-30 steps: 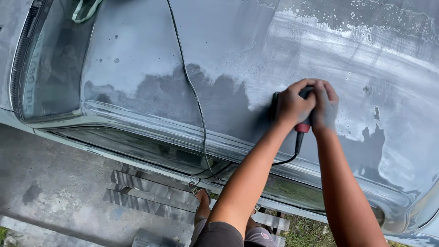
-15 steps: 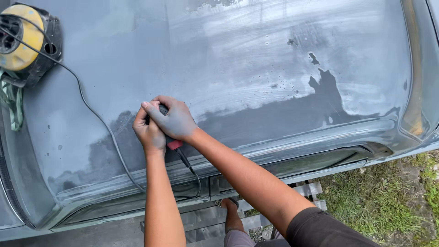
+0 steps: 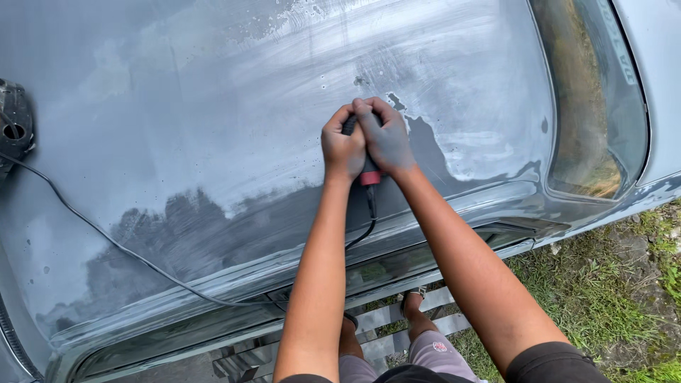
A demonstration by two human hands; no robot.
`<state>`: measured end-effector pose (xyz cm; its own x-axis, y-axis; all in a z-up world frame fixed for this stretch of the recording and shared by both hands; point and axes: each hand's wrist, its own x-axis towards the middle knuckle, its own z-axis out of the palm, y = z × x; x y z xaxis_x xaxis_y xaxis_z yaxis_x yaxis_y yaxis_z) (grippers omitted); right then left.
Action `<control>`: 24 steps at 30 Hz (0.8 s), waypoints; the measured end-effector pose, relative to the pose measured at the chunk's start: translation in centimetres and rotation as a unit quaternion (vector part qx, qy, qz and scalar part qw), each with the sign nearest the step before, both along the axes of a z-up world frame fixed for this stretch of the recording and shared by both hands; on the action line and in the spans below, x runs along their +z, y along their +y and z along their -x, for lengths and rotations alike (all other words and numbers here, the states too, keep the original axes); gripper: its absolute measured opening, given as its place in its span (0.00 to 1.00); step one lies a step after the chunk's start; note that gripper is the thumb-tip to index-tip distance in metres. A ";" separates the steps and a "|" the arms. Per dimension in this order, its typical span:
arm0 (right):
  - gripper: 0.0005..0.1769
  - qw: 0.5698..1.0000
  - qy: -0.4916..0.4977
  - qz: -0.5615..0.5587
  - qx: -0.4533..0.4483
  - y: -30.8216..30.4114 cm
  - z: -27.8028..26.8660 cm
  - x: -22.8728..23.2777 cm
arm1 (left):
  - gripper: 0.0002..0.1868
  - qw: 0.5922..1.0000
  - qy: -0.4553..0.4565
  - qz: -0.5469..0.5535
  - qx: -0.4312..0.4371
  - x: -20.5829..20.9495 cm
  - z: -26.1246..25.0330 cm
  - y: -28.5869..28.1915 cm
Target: The person uses a red electric sander to smooth the surface of a car hood. They move the tool across the hood in various patterns, occasionally using their left hand to feel the surface or steady the tool.
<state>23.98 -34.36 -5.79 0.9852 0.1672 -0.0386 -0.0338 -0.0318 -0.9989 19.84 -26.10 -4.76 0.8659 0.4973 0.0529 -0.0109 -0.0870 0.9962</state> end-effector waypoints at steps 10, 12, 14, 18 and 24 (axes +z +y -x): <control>0.21 0.996 -0.012 0.087 -0.027 -18.5 -7.5 -8.0 | 0.07 0.993 0.104 -0.058 -0.028 -2.2 -5.3 -13.6; 0.21 0.998 -0.002 0.061 -0.004 -17.8 -8.5 -9.7 | 0.07 0.994 0.097 -0.043 -0.035 -2.7 -4.5 -12.2; 0.21 0.998 -0.001 0.049 0.032 -13.0 -8.4 -9.5 | 0.07 0.994 0.104 -0.036 -0.018 -2.8 -3.7 -7.9; 0.18 0.998 0.002 0.008 0.054 -1.1 -3.8 -5.3 | 0.10 0.996 0.090 -0.021 0.016 -1.9 -0.4 1.2; 0.16 0.987 -0.036 0.031 0.153 15.5 5.4 0.1 | 0.10 0.986 0.107 0.011 0.124 1.9 8.9 14.7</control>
<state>18.58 -18.90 -5.71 0.8899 0.4561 0.0105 0.0579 -0.0901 -0.9942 10.98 -11.35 -2.85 0.7081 0.6938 -0.1318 0.2196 -0.0390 0.9748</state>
